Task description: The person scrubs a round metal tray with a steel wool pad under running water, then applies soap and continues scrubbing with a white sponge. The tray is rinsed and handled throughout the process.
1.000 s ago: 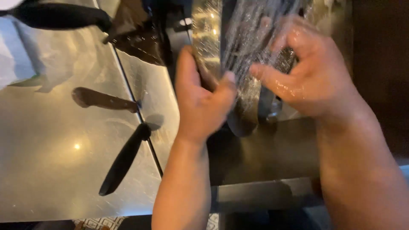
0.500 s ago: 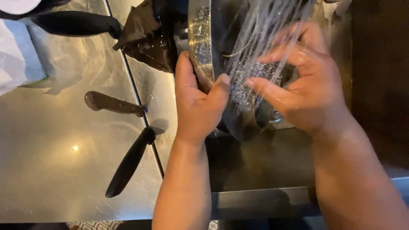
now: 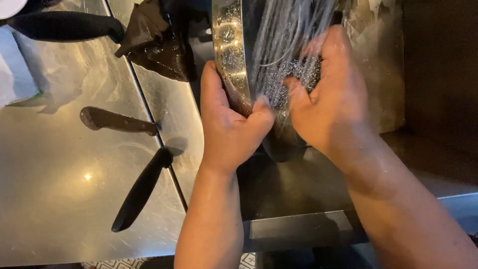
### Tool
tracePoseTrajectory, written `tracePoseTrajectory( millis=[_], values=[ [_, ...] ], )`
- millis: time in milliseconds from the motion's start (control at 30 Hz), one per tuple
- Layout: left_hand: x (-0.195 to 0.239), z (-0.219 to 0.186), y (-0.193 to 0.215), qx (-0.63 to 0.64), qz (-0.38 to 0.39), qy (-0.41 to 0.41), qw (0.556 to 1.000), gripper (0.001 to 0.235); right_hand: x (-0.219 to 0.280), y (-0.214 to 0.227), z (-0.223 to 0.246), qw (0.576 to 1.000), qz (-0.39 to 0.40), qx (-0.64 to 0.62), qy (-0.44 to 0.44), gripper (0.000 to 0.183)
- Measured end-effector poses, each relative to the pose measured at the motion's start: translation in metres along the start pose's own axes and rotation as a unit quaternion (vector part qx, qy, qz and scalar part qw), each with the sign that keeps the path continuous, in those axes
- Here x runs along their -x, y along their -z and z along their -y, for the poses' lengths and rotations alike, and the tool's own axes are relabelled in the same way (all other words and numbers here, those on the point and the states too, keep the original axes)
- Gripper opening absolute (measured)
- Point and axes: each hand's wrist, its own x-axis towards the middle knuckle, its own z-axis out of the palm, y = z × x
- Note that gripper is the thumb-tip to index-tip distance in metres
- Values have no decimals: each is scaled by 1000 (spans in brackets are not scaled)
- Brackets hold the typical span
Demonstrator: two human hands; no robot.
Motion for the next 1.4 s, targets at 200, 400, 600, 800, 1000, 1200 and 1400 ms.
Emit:
tracePoseTrajectory(
  millis=[200,400,600,800,1000,1200,1400],
  values=[
    [9,2,-13,60,14,-1,998,31,0,2,-4,999,1,-26,-39,29],
    [18,5,-18,26,33,-23,999,39,-23,0,-47,982,-110,-29,150,33],
    [11,1,-9,14,-1,-27,1000,31,-2,11,-29,978,-17,-11,209,17],
    [9,1,-6,6,-4,-3,1000,29,0,11,-20,986,2,-59,155,24],
    [0,4,7,5,12,-44,999,30,-14,6,-44,958,-87,-161,220,24],
    [-7,12,21,74,10,15,997,27,-19,2,-39,927,-109,-333,134,33],
    [-11,3,24,64,-34,40,997,22,-21,7,-25,930,-56,-362,-20,21]
  ],
)
